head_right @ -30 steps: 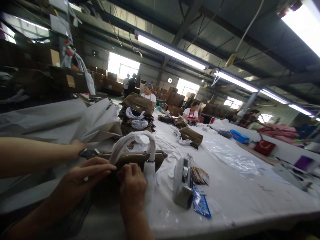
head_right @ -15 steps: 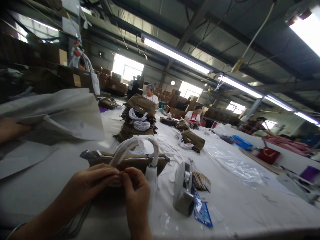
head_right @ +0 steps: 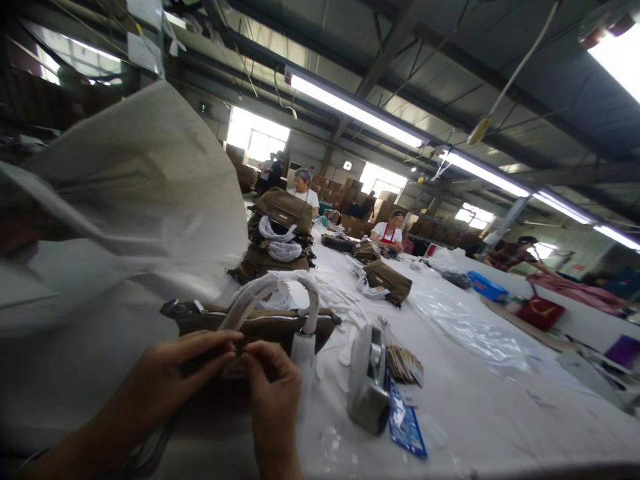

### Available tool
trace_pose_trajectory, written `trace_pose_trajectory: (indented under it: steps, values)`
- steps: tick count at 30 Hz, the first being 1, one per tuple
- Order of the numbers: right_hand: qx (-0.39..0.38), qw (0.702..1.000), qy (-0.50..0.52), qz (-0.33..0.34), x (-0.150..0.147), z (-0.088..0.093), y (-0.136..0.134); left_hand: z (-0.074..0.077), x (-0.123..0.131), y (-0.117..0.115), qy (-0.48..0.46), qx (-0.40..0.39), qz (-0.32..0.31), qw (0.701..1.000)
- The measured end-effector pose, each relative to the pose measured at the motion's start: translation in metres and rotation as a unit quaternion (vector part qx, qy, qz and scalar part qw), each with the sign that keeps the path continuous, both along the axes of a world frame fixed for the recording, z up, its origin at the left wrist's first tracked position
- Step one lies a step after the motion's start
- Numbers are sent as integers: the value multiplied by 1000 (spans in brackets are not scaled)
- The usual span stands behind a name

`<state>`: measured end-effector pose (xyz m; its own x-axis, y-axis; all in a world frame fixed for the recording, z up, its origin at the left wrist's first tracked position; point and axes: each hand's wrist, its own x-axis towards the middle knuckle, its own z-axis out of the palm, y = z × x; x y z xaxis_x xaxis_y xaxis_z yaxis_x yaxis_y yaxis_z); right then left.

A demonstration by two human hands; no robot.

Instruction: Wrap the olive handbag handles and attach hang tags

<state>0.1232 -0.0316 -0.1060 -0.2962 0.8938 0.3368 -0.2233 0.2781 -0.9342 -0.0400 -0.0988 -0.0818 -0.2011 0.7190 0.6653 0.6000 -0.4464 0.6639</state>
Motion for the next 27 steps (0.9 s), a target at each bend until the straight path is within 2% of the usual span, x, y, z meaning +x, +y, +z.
trace_pose_trajectory:
  steps: [7,14,19,27]
  values:
    - [46,999,-25,-8,-2,1,-1,-3,1,0,7,16,-4,1000]
    - [22,1000,-5,-19,-2,-3,0,0,3,0,2,16,7,1000]
    - [32,999,-16,-12,-2,-5,2,4,2,-2,1,22,6,1000]
    - [86,995,-37,-24,-3,3,-3,-6,3,-1,8,26,8,1000]
